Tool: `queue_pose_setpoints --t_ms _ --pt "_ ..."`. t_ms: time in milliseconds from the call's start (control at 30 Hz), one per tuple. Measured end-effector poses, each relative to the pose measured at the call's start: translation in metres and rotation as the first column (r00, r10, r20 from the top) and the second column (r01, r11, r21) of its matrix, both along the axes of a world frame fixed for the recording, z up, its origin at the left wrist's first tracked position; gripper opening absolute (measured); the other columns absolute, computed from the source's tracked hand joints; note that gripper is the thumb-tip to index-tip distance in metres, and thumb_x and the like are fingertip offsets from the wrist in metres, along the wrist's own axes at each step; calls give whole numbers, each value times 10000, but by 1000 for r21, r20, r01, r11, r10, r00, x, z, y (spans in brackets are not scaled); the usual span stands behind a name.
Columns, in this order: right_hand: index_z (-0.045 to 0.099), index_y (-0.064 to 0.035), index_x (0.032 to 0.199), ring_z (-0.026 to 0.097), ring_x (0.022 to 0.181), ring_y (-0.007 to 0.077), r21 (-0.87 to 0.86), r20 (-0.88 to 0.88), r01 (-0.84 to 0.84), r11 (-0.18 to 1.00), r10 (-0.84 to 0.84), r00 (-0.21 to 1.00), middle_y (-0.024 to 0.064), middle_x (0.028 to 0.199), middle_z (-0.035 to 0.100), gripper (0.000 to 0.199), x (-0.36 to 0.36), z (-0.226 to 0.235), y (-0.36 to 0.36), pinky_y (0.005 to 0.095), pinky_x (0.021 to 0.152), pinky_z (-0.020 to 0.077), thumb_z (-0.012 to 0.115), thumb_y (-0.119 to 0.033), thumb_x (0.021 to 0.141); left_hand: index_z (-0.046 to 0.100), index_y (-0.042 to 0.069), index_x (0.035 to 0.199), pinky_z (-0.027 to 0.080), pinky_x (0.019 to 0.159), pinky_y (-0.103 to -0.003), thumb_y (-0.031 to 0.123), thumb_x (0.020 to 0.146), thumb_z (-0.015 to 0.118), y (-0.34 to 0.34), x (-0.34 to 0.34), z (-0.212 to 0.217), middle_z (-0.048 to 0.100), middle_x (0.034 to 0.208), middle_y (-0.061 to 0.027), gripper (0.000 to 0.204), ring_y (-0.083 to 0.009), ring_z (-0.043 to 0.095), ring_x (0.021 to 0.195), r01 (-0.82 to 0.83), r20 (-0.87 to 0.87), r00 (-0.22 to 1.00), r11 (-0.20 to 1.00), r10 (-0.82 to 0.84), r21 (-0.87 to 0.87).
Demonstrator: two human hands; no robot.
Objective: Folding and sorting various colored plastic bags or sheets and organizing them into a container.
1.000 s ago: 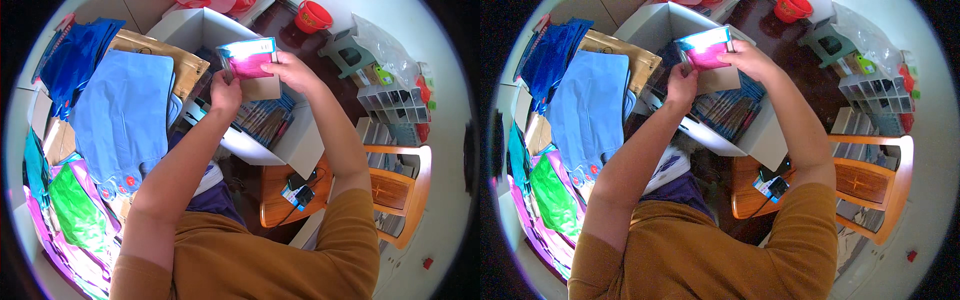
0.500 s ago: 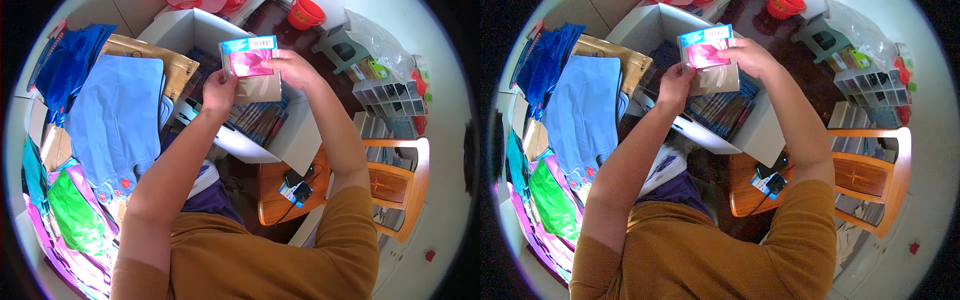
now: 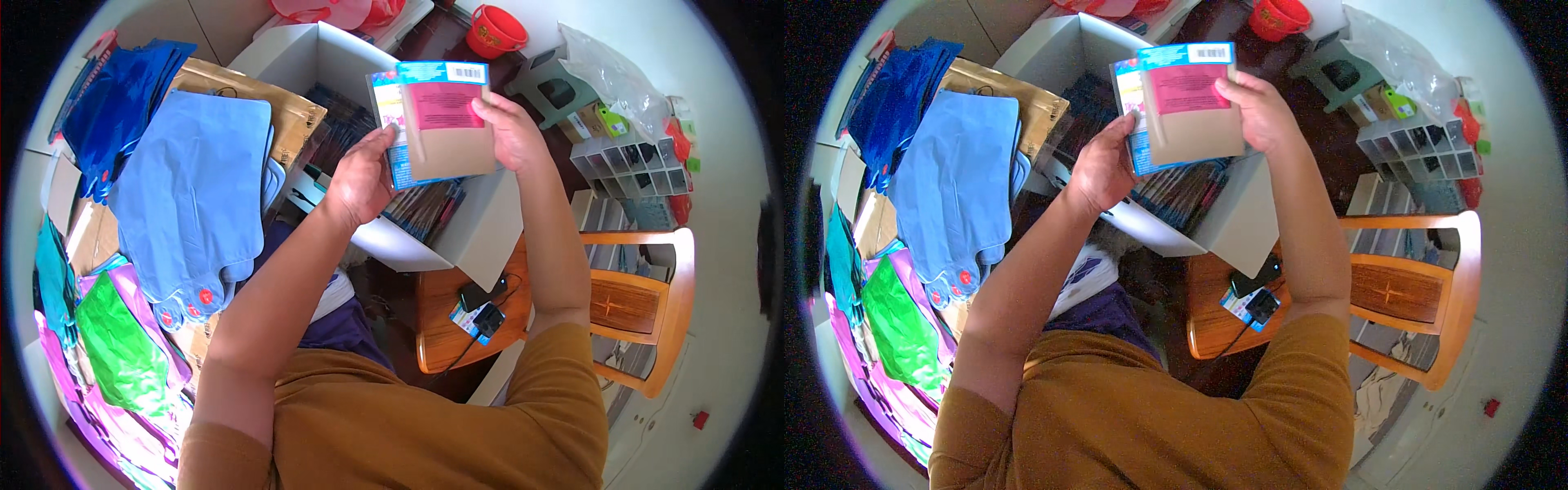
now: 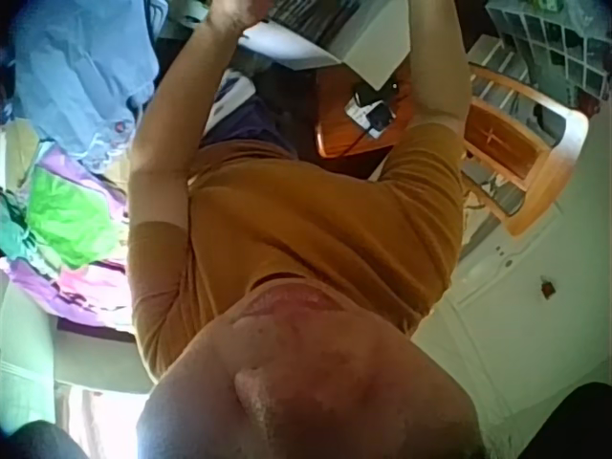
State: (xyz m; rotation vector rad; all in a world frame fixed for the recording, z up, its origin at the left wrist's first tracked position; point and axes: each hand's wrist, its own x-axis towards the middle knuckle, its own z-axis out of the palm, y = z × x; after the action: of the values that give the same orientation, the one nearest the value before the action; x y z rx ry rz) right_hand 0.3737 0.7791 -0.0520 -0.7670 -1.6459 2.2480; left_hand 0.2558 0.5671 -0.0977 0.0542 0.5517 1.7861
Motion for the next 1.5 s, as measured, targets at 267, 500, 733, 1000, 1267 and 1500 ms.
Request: queue_pose_setpoints --t_ms 267,500,733,1000,1267,1500 --pt "570 -64 1251 599 1136 193 -22 -247 308 951 -304 920 71 1201 643 292 41 24 25 380 981 467 561 -83 960 481 -48 1280 527 943 -384 206 1032 437 -16 6 4 640 1173 -153 358 -231 656 1045 10 -9 1000 1000 -11 -26" --pt "699 -88 1096 551 1226 316 431 -497 138 892 107 861 189 1359 544 246 59 38 -11 479 1080 375 583 -3 896 480 -45 1296 499 968 -402 232 1027 418 -28 12 6 625 1197 -165 391 -245 632 1069 47 -92 994 993 -57 -104" --pt "781 -121 903 454 1343 305 784 -308 144 604 176 935 137 1481 444 215 52 38 -58 421 1126 341 644 29 830 464 -21 1327 477 986 -408 288 1019 426 -33 16 23 615 1215 -158 438 -245 618 1085 58 -144 987 990 -76 -126" --pt "776 -176 993 311 1431 309 903 -79 -13 430 194 978 133 1515 399 282 55 17 -81 435 1162 258 633 -9 815 541 -9 1219 532 888 -327 220 984 580 -36 23 22 661 1123 -117 330 -180 654 972 -15 -180 984 998 3 -67" --pt "434 -13 1422 494 1277 219 137 -74 -107 985 118 990 163 1387 511 664 53 8 -75 378 1060 393 687 -44 808 550 0 1196 493 922 -315 220 976 609 -36 26 18 664 1113 -95 317 -144 623 1010 -75 -501 866 991 10 -110" --pt "610 28 1175 663 953 153 549 102 -192 813 162 981 106 1077 701 301 12 16 -42 316 878 514 640 -26 881 310 -22 1436 444 994 -352 213 971 613 -29 24 6 471 1347 -180 603 -238 504 1200 -305 -768 631 946 111 -114"
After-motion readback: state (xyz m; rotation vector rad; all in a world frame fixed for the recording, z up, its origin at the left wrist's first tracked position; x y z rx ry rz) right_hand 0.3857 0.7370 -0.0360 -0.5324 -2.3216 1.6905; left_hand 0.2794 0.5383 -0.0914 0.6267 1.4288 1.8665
